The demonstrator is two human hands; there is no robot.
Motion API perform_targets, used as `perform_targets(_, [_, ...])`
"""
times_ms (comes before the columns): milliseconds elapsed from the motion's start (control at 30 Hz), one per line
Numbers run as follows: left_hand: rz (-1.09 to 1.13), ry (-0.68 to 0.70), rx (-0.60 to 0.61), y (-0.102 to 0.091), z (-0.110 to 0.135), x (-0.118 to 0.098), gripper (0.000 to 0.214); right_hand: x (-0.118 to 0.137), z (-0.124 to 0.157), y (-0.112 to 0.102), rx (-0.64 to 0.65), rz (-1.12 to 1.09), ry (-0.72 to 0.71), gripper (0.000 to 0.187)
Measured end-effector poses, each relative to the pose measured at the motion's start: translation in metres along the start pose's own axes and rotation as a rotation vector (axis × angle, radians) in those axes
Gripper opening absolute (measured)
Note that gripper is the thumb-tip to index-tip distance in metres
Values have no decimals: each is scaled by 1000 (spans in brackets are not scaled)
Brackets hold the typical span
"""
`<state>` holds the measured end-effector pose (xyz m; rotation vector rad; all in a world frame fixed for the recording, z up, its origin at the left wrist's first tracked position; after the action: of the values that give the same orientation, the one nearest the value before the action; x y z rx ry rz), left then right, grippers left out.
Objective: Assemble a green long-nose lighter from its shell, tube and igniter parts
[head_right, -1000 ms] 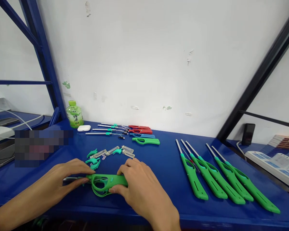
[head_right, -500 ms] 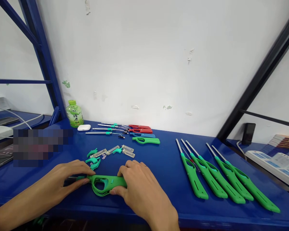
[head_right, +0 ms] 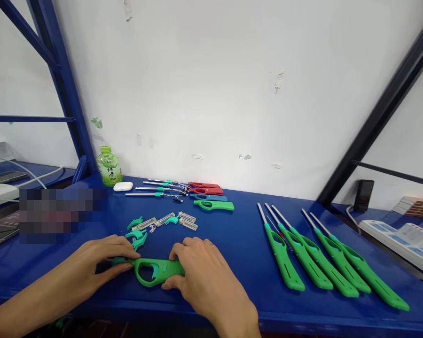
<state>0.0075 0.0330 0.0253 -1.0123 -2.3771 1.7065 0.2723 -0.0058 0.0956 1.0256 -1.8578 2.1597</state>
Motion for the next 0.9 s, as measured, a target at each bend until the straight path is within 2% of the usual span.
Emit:
perform_targets(233, [52,28,10,-4,-6,-8,17,1,-1,0,-20,-20,8,25])
perform_targets(433, [76,34,22,-7,-12,-27,26,-1,-1,1,-62,-58,51,26])
perform_targets(600, [48,6,136,-18,-10,-39,21,-15,4,15,-98,-31,11,21])
perform_targets(767, [19,-57,182,-22,-7,-46,21,-38,10,35,-191,1,-116,28])
perform_targets(900, [12,-86,214,-25,-8,-51,22,-51,13,42,-235,-17,-190,32])
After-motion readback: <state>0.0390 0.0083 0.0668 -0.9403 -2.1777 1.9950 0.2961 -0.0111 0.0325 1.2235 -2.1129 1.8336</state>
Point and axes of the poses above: each hand's wrist, its own z-axis away from the middle knuckle, its own y-axis out of the palm, x = y × z, the point moved 4 cm from there along -z, towards the middle knuckle, and after that the axes turned 10 degrees about -z, right-handed, at the moved point
